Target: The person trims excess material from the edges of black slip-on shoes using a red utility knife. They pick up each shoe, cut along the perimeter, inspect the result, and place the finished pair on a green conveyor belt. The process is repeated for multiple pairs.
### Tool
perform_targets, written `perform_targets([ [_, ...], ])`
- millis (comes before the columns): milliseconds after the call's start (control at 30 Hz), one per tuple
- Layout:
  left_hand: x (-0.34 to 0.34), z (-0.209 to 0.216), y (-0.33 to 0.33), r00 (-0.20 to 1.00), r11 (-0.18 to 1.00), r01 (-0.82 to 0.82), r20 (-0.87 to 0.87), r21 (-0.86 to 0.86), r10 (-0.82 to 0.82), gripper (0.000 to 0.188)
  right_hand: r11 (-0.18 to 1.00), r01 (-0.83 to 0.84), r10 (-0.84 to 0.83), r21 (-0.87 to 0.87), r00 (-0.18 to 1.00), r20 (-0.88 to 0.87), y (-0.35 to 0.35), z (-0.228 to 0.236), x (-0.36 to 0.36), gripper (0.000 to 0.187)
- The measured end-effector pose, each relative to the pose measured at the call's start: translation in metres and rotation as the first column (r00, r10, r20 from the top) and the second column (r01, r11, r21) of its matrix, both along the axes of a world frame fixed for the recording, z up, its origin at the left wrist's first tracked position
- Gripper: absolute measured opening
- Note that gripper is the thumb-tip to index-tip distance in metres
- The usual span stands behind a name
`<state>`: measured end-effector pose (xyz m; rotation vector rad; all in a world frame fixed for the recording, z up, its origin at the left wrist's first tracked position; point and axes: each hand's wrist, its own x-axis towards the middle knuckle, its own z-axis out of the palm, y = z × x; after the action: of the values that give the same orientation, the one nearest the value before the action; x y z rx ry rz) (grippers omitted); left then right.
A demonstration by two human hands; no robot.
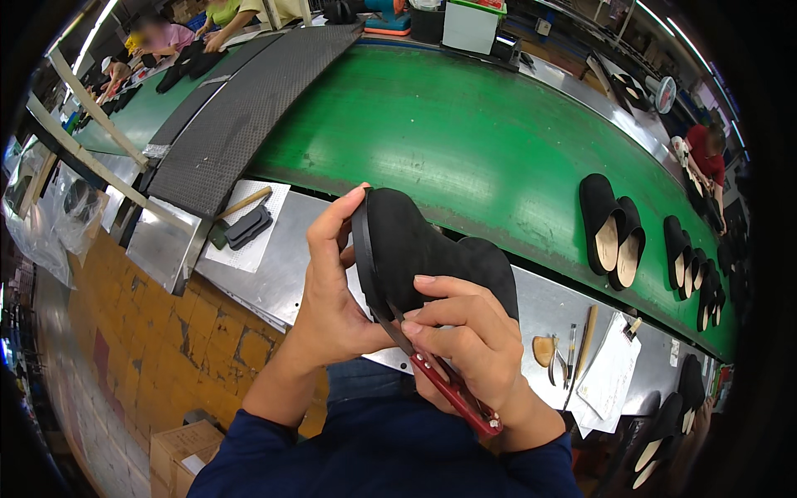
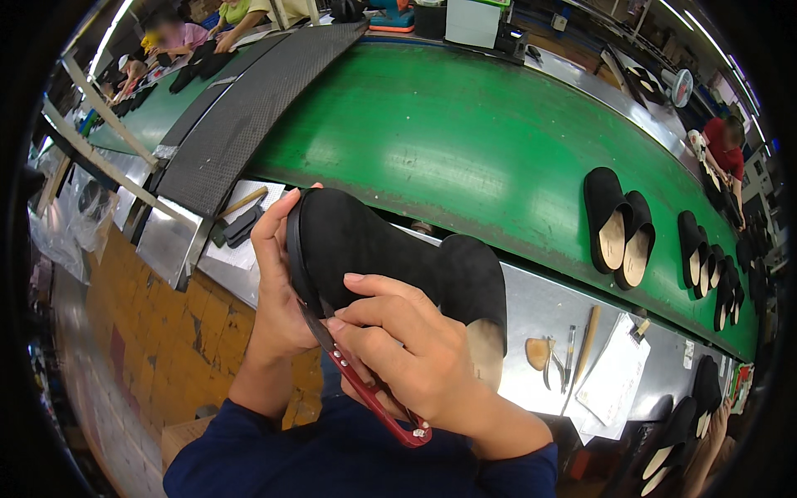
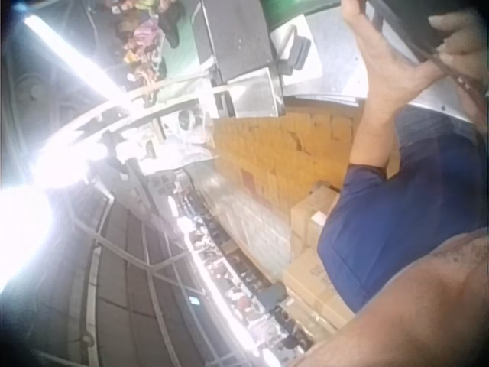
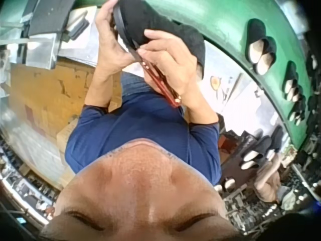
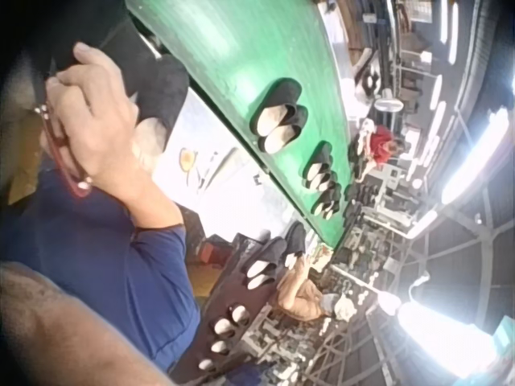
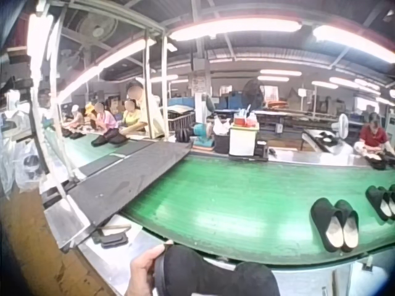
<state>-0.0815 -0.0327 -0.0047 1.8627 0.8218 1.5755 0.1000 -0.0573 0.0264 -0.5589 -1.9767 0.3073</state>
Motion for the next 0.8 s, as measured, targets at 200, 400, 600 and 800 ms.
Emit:
perform_targets([
  [200,0.0,-0.003,0.002,0.997,0.997,-0.002,0.075,-0.083,0.008,0.121,0.996,0.039,-0.039,0.082,0.999,-0.003,0.0,-0.006,-0.004,0.03],
  [400,0.002,-0.001,0.0,0.998,0.996,-0.032,0.059,-0.084,0.037,0.119,0.994,0.064,-0.056,0.084,0.994,-0.093,0.0,-0.014,-0.008,0.031],
  [600,0.003,-0.002,-0.001,0.997,0.997,-0.032,0.074,-0.072,0.037,0.119,0.997,0.047,-0.046,0.057,0.999,-0.011,-0.001,-0.007,-0.006,0.032],
  [800,0.002,-0.002,-0.003,0.997,0.998,-0.054,0.044,-0.045,0.056,0.12,0.999,-0.007,0.007,0.043,1.0,-0.009,0.002,-0.003,-0.001,0.032],
])
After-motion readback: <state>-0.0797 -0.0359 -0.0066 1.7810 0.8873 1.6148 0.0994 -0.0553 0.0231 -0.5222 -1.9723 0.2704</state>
